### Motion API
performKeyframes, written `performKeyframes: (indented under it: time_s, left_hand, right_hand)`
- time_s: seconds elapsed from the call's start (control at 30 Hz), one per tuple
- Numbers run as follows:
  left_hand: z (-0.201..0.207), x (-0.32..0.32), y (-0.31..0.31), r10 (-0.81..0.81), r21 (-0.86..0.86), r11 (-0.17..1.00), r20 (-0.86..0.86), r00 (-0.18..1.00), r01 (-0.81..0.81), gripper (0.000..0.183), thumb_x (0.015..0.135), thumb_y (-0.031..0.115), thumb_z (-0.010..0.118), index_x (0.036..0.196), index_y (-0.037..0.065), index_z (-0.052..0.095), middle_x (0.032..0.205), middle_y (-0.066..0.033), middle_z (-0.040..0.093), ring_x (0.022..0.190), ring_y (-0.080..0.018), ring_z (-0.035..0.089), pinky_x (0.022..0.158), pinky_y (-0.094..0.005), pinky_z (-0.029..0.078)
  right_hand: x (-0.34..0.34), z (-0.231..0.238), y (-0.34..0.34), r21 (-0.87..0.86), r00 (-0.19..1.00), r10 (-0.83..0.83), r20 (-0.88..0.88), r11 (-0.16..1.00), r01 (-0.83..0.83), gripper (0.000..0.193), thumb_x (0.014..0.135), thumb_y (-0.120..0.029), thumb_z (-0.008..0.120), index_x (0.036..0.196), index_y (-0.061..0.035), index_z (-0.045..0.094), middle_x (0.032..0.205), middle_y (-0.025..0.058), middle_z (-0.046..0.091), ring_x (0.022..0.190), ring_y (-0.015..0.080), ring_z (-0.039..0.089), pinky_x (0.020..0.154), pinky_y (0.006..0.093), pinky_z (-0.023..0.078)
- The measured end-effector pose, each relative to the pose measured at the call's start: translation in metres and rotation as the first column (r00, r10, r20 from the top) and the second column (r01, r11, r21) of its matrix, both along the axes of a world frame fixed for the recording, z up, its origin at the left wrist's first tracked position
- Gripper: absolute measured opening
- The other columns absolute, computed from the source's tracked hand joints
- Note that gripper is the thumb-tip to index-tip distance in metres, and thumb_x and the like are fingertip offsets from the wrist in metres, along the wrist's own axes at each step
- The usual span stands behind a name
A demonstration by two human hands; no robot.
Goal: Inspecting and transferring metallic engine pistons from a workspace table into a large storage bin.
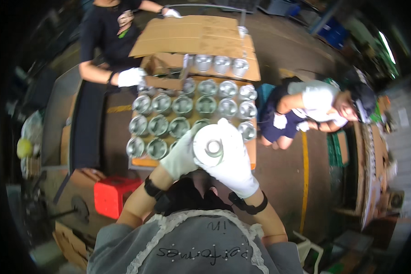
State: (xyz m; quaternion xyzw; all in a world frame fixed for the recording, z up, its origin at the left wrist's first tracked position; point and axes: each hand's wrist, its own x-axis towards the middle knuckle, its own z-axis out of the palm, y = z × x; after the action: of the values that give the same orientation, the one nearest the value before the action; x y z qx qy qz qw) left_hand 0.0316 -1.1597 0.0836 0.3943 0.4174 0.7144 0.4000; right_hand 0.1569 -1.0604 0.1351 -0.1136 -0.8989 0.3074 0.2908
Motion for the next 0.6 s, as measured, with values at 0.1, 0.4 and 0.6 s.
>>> performKeyframes:
  time_s: [0.1,0.4,0.6]
  left_hand:
    - [-0.017,0.021,0.005,0.03,0.004,1.0,0.144,0.989,-0.031,0.043,0.09,0.009,0.059,0.13,0.005,0.042,0.131,-0.0072,0.053,0.12,-0.0187,0.051,0.105,-0.0323,0.039]
    - [-0.032,0.076,-0.006,0.297,-0.006,0.953,-0.175,0.939,-0.302,0.049,0.098,0.046,0.042,0.13,0.011,0.052,0.13,-0.0089,0.057,0.119,-0.0272,0.055,0.101,-0.0477,0.045]
    - [-0.041,0.091,-0.004,0.303,0.112,0.948,-0.024,0.953,-0.298,0.04,0.098,0.038,0.048,0.126,0.009,0.054,0.125,-0.0083,0.06,0.116,-0.0246,0.057,0.099,-0.0446,0.048]
  right_hand:
    - [0.022,-0.005,-0.003,-0.13,0.998,0.065,-0.002,0.989,-0.065,0.107,0.061,-0.023,0.091,0.142,0.008,0.027,0.138,0.0207,0.044,0.128,0.0304,0.046,0.106,0.038,0.039]
    - [0.117,-0.04,0.008,-0.452,0.99,0.075,0.121,0.892,-0.013,0.085,0.078,-0.02,0.078,0.145,-0.0015,0.029,0.133,0.0178,0.049,0.123,0.0275,0.05,0.101,0.0378,0.043]
    - [0.143,-0.051,0.007,-0.894,0.964,0.243,-0.104,0.402,-0.198,0.063,0.091,-0.009,0.062,0.145,-0.0047,0.031,0.129,0.0149,0.054,0.11,0.0257,0.06,0.098,0.0372,0.048]
